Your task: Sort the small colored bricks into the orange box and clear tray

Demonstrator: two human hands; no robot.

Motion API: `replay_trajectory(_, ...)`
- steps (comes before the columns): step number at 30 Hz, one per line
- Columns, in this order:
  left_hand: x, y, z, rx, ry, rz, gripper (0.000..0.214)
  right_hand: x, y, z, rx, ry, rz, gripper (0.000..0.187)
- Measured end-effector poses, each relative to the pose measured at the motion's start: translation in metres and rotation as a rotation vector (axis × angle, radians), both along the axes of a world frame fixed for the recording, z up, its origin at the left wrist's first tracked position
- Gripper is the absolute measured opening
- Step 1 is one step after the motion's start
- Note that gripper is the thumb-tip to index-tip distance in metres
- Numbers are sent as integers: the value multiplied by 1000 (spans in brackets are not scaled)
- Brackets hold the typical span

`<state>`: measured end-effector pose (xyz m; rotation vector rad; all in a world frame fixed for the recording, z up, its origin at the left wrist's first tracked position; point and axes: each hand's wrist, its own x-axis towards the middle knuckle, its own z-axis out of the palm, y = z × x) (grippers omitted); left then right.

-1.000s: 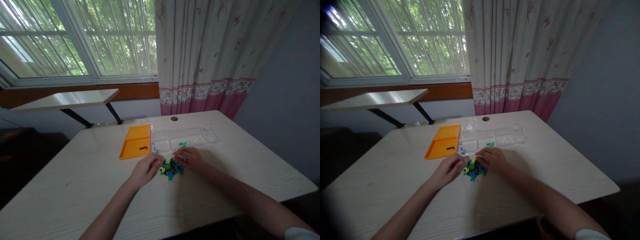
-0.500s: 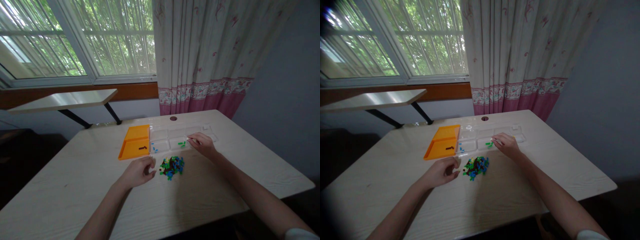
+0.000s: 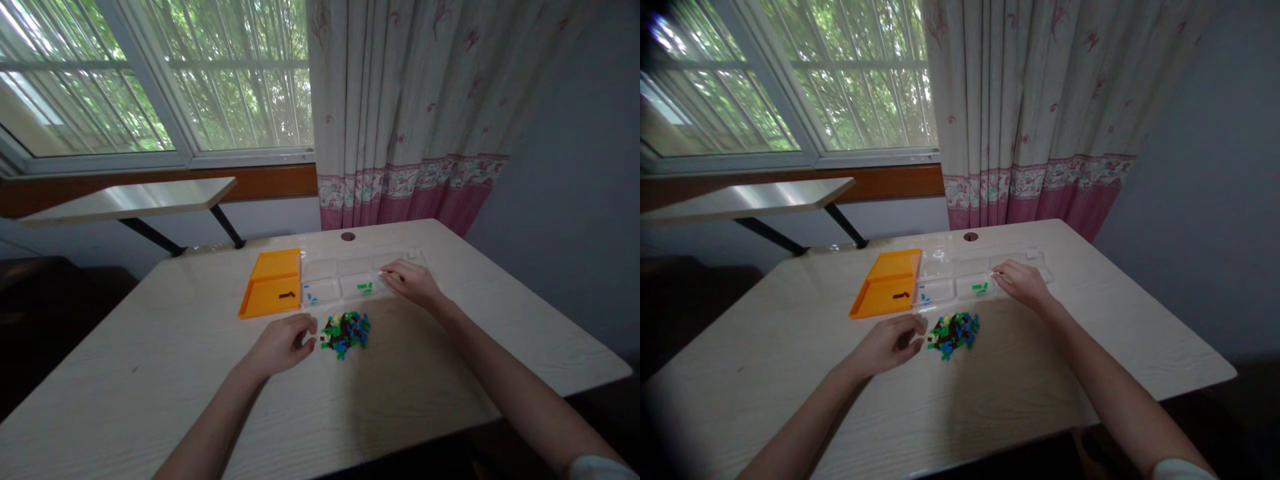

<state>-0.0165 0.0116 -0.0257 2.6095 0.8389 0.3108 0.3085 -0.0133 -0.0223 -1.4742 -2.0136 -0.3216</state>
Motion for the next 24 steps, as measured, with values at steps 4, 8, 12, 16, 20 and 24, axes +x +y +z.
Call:
replay_trajectory(4,2,-2,0,19,-7,-8,16,18,3,1,-131,-59,-172,20)
replay_trajectory(8,3,-4,1,31,-13,-16,16,30,5,0,-245,-75,-234,21)
replay_trajectory(12,5,-6,1,35,-24,-20,16,24,4,5,-271,-25,-181,22)
replay_trajectory(16,6,-7,1,46,-42,-25,17,-5,-5,9,-395,5,71,17)
replay_trajectory(20,5,-7,2,53,-44,-18,16,-36,-16,7,-644,-15,300,15)
replay_trajectory(24,5,-7,2,69,-41,-16,15,-49,-22,6,-753,10,392,20)
